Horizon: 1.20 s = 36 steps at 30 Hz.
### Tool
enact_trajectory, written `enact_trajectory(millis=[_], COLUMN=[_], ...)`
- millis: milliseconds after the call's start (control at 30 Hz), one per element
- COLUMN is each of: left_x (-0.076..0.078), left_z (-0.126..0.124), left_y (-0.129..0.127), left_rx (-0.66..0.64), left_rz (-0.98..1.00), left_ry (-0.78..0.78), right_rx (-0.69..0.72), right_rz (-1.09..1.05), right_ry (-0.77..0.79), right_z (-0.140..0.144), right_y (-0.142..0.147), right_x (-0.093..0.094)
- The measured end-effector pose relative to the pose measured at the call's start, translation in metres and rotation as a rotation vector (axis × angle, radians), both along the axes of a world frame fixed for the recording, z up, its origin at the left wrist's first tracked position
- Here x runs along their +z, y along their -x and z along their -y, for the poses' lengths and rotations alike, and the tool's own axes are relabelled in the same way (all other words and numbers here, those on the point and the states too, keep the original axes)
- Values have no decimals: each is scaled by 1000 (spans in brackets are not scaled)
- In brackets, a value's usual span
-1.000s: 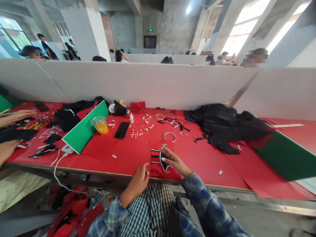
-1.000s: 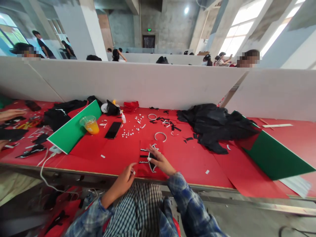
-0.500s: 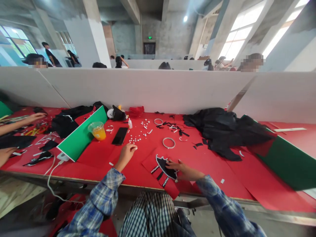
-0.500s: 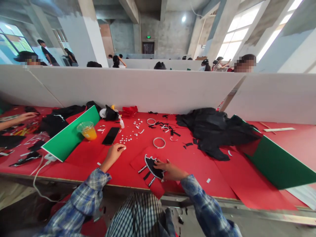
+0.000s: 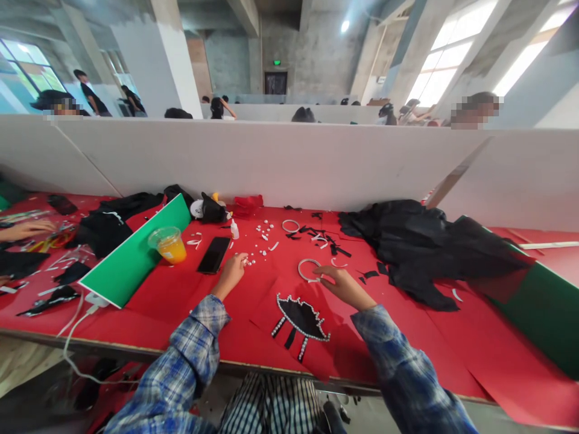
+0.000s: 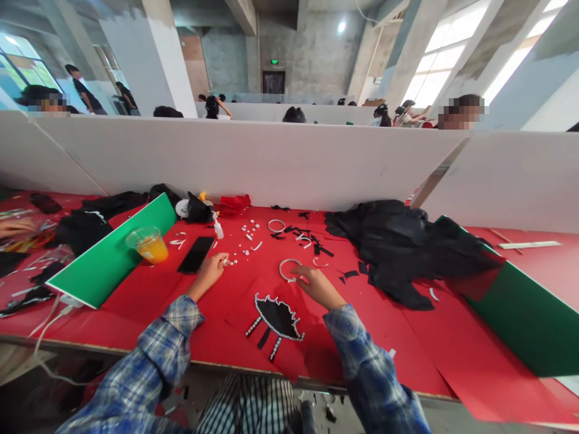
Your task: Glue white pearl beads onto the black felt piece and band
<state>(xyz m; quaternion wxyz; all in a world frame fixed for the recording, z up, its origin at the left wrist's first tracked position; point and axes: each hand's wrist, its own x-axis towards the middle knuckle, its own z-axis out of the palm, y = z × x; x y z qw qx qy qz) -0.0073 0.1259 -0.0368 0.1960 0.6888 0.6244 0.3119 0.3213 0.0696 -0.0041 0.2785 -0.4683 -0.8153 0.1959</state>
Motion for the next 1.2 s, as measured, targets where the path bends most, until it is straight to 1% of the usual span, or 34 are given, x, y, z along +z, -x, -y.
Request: enact_trajectory(millis=[100,200,267,367,467,600,667,800,867,967,1100,1200], left_x=[-3,-2,0,3,1,-11,-17,-25,-27,-31,-30,-25], left_z=[-9,-21,-30,-42,-54,-65,-67,-68,-67,-65,-58,-52], left_y=[2,6,9,10,6,-3,-7,-11,-10,-7,-2,-2], left_rx=[-3,-15,-6,44,113,193,227,228,229,222,231,252], left_rz=[64,127,147,131,71,-20,-55,-111,-133,-166,-205,-279], left_ry=[13,29,22,-13,-52,-105,-132,-214,-247,-259,-288,-339], right_rx=[3,37,73,102,59,-38,-93,-155,-167,-168,-161,-133], right_rz=[-20,-71,-100,-148,-201,-257,-281,-336,-419,-599,-724,-785], right_ry=[7,94,146,173,149,84,61,53,78,159,232,214], right_z=[-12,-25,-34,-47,-54,-53,-51,-51,-52,-54,-52,-50], right_y=[4,7,6,3,4,10,12,16,17,18,24,30], right_x=[-18,-33,-40,-46,-52,-58,-60,-62,-63,-63,-60,-59])
